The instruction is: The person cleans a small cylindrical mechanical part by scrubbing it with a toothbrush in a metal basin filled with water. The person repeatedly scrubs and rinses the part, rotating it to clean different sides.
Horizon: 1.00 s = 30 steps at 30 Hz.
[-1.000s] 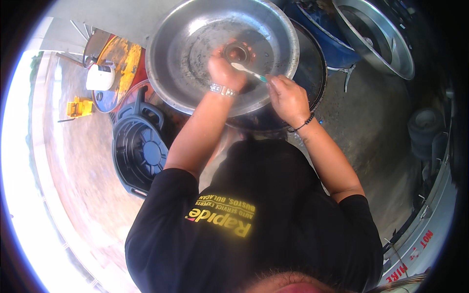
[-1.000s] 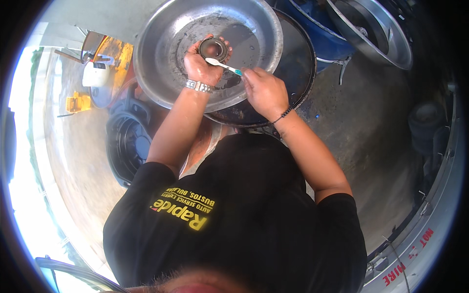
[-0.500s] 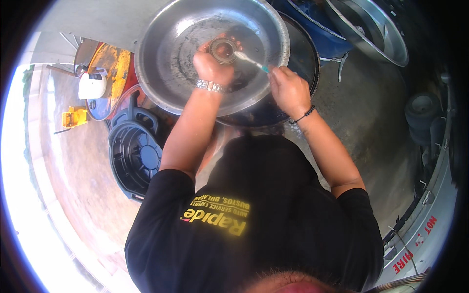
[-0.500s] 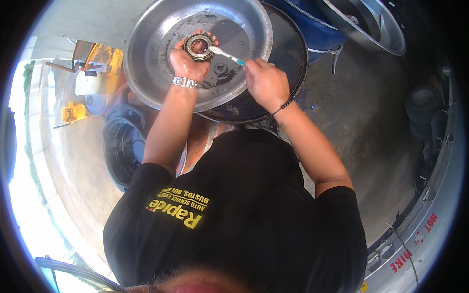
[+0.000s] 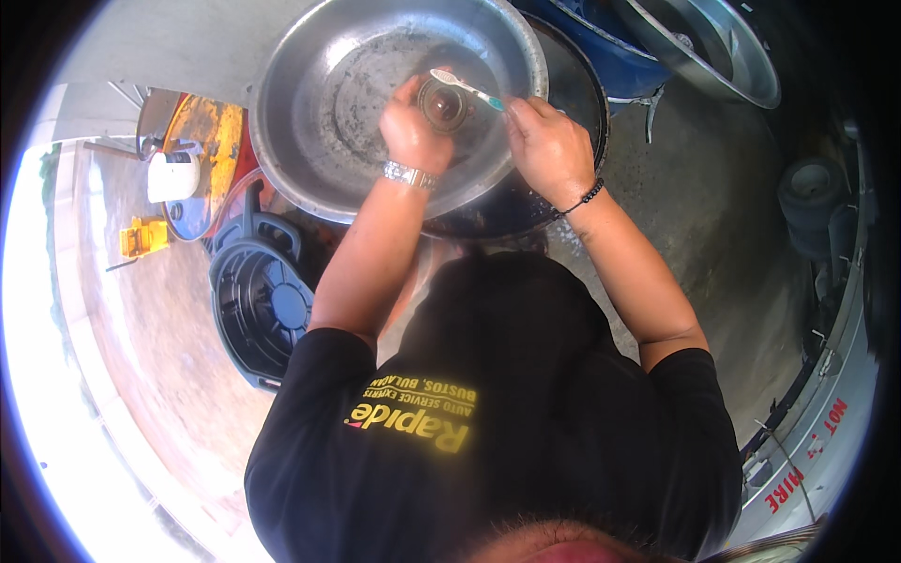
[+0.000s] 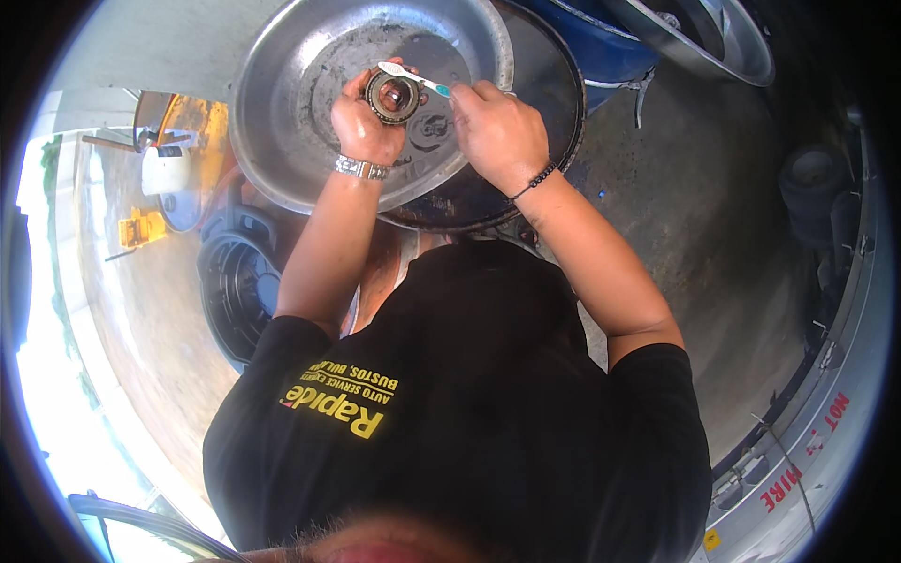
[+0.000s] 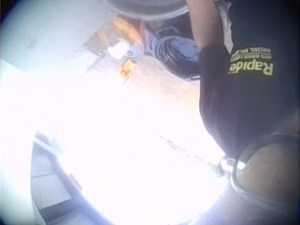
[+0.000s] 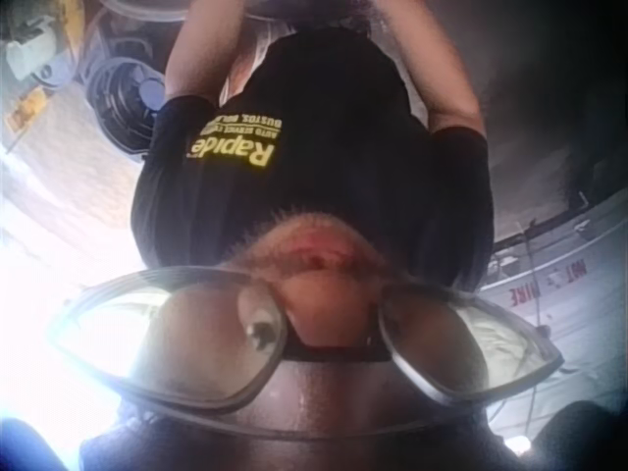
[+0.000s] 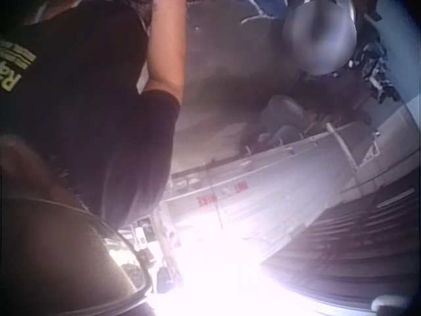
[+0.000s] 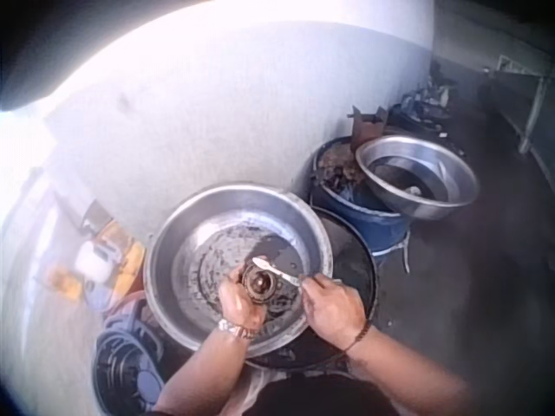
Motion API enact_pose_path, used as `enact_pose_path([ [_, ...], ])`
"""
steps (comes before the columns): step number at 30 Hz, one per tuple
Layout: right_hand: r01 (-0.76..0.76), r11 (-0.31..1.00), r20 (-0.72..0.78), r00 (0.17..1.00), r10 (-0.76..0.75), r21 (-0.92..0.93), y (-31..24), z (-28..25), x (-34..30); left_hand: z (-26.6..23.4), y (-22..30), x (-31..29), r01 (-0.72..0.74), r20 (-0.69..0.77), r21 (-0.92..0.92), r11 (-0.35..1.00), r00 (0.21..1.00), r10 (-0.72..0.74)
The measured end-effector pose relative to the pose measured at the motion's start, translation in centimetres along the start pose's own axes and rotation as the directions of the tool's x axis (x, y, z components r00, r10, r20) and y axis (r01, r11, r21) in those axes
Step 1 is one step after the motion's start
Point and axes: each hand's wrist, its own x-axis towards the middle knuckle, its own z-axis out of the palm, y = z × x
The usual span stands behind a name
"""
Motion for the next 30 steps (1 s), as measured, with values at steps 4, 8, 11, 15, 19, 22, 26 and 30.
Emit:
enact_pose_path([
  [4,0.074,0.997,-0.036,0.997,-0.073,0.038,-1.5,0.3,-0.8,0.5,-0.1,0.2,-0.093,-0.004,0.025,0.995,0.996,0.093],
  [8,0.053,0.997,-0.037,0.998,-0.051,0.048,-1.3,0.7,-0.2,0.6,0.1,0.2,-0.088,0.008,0.009,0.996,0.996,0.088],
  [11,0.066,0.996,-0.043,0.997,-0.064,0.056,-1.7,0.8,-0.3,0.7,0.4,0.6,-0.026,0.014,-0.043,0.999,1.0,0.027],
  [15,0.023,0.998,0.0,1.0,-0.023,0.056,-1.7,0.6,0.0,0.6,0.5,0.4,-0.069,0.041,0.011,0.998,0.997,0.069],
  [19,0.036,0.998,0.011,0.999,-0.037,0.042,-2.2,0.6,-0.8,1.3,0.4,0.0,-0.09,-0.009,-0.079,0.993,0.996,0.09],
  [22,0.093,0.995,-0.004,0.996,-0.093,0.028,-1.2,0.4,-1.8,1.8,1.4,-0.4,-0.034,-0.02,-0.21,0.977,0.999,0.03],
  [26,0.159,0.987,-0.012,0.987,-0.159,0.002,1.4,-0.5,-1.7,1.6,2.5,-0.4,0.046,0.027,-0.294,0.955,0.999,-0.04],
  [30,0.204,0.979,-0.001,0.979,-0.204,0.016,1.2,-0.7,-1.4,1.1,2.0,-0.3,0.057,0.057,-0.121,0.991,0.997,-0.05],
])
